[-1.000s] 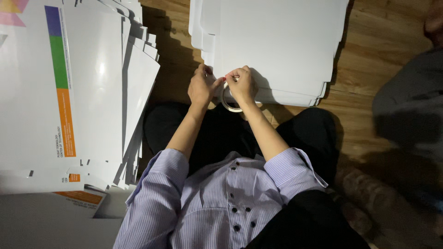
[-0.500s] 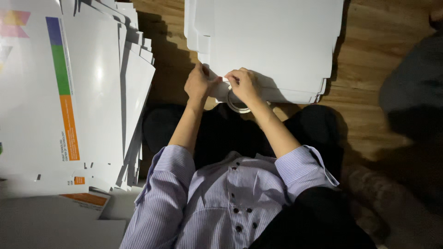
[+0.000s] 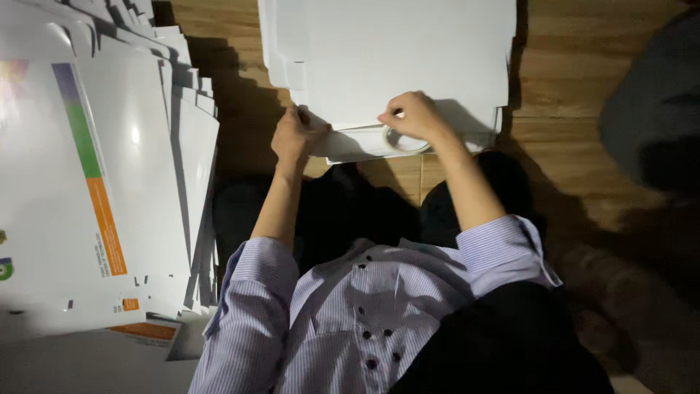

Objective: The person sits on the floor and uses a roll of clear tape to secure the edges of a stack of white paper sheets. They repeatedly pull tape from the roll, apply it to the paper, and smooth it down with their hands.

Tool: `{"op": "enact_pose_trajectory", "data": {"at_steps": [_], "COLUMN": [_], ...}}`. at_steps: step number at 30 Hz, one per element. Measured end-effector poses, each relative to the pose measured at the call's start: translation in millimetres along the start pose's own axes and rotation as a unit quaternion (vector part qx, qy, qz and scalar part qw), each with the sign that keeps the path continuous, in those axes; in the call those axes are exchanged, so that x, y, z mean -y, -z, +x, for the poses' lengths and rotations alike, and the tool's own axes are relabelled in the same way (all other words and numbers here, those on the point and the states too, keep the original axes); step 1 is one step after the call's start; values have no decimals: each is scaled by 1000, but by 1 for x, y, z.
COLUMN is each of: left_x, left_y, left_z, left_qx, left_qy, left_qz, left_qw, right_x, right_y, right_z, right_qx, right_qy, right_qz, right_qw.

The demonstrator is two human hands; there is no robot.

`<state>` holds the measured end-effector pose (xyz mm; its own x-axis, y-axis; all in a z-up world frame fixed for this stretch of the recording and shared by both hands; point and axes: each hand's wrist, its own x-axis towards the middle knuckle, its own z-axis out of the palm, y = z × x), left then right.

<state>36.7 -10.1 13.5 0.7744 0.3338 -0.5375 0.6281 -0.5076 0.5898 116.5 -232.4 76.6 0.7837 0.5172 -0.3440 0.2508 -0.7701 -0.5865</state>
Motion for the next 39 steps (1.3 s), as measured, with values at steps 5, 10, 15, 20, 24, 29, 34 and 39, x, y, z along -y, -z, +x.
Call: {"op": "enact_pose_trajectory", "data": {"at_steps": [5,10,15,20,24,29,34,39], "left_x": [-12,-17,-29,-2,4,-11,-5,-10], "left_y": [7,5,8,-5,-8,-1,-4,-1], "left_z": [-7,-4,-12,4,8,0,3,-2], "left_qx": [6,8,8,-12,-22,2,-14,-10], "left_qy": [18,42,78,17,-4,52,41,36], "left_qz": [26,45,67,58,69,68,64,53], "left_qw": [999,998,995,998,997,996,997,998], "right_x": [-23,-38,-56,-63,-71,-68,-72,-72], "right_y": [46,74,55,44,38,37,34,34], "right_z": [-14,-31,-24,-17,-15,-13,-14,-12], "right_qx": [71,39,-15,-28,-42,-31,-43,-40], "right_qy": [-64,-120,-153,-244,-258,-286,-276,-277], "right_qz": [-25,-41,-89,-60,-42,-46,-36,-39], "right_qw": [995,991,984,967,964,957,960,959]}}
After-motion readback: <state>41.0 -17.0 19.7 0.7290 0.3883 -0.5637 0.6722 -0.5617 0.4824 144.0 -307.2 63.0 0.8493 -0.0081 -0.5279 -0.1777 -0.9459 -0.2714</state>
